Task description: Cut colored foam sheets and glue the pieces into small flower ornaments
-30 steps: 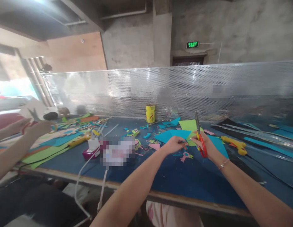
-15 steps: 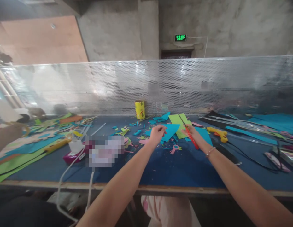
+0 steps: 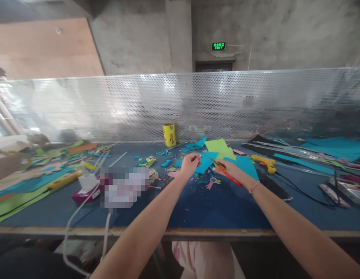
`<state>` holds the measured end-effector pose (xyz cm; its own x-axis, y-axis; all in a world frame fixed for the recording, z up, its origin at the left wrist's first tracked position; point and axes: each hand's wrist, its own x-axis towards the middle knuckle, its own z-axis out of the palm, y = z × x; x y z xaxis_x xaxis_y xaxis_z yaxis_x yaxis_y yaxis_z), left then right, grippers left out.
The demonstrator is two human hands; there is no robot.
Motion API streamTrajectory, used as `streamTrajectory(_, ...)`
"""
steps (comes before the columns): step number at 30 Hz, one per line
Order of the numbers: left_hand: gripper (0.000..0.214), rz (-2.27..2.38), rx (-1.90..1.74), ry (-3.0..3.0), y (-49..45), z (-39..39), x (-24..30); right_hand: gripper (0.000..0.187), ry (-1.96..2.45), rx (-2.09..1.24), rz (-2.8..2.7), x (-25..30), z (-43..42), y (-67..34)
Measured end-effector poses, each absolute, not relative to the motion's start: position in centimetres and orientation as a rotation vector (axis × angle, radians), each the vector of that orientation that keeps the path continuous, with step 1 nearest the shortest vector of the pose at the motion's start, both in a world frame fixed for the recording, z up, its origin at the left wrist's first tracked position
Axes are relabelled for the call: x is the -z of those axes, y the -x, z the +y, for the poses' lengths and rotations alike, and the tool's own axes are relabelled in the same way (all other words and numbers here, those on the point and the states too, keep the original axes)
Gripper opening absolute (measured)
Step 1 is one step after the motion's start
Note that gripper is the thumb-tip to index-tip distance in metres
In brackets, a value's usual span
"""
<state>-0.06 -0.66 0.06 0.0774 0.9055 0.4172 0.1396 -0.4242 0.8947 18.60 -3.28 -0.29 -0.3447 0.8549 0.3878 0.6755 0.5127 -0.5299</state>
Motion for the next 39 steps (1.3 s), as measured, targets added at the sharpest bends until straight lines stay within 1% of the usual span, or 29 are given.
streamTrajectory(7, 0.014, 1.026, -1.419, -1.685, 0.0, -0.6, 0.1, 0.034, 1.336, -0.305, -2.043, 0.1, -3.3, -18.4)
streamTrajectory(13, 0.013, 1.038, -1.412, -1.668, 0.2, -0.6, -0.1, 0.035, 1.338, -0.304, -1.937, -0.4, -3.3, -19.0)
streamTrajectory(17, 0.015, 1.053, -1.403, -1.647, 0.2, -0.5, 0.0, 0.032, 1.338, -0.352, -1.871, -0.1, -2.5, -19.7)
streamTrajectory(21, 0.013, 1.030, -1.422, -1.577, 0.1, -0.3, 0.1, 0.033, 1.269, -0.433, -1.959, 0.3, -2.4, -19.8)
streamTrajectory(25, 0.010, 0.994, -1.441, -1.500, 0.0, -0.3, 0.0, 0.030, 1.280, -0.429, -2.050, 0.2, -3.1, -19.3)
streamTrajectory(28, 0.006, 0.949, -1.433, -1.487, 0.0, -0.3, 0.2, 0.032, 1.281, -0.419, -2.121, 0.0, -3.8, -18.8)
streamTrajectory(31, 0.013, 0.898, -1.431, -1.490, 0.0, -0.3, 0.3, 0.035, 1.301, -0.392, -2.137, -0.2, -4.3, -18.3)
streamTrajectory(35, 0.022, 0.978, -1.319, -1.642, 0.0, -0.5, 0.4, 0.036, 1.245, -0.336, -2.026, -0.3, -4.4, -18.0)
streamTrajectory(37, 0.019, 1.095, -1.257, -1.826, -0.1, -0.8, 0.4, 0.035, 1.129, -0.364, -1.968, -0.1, -4.3, -17.8)
streamTrajectory(39, 0.012, 1.191, -1.215, -2.030, -0.3, -1.1, 0.5, 0.035, 0.999, -0.446, -1.912, 0.2, -4.2, -17.3)
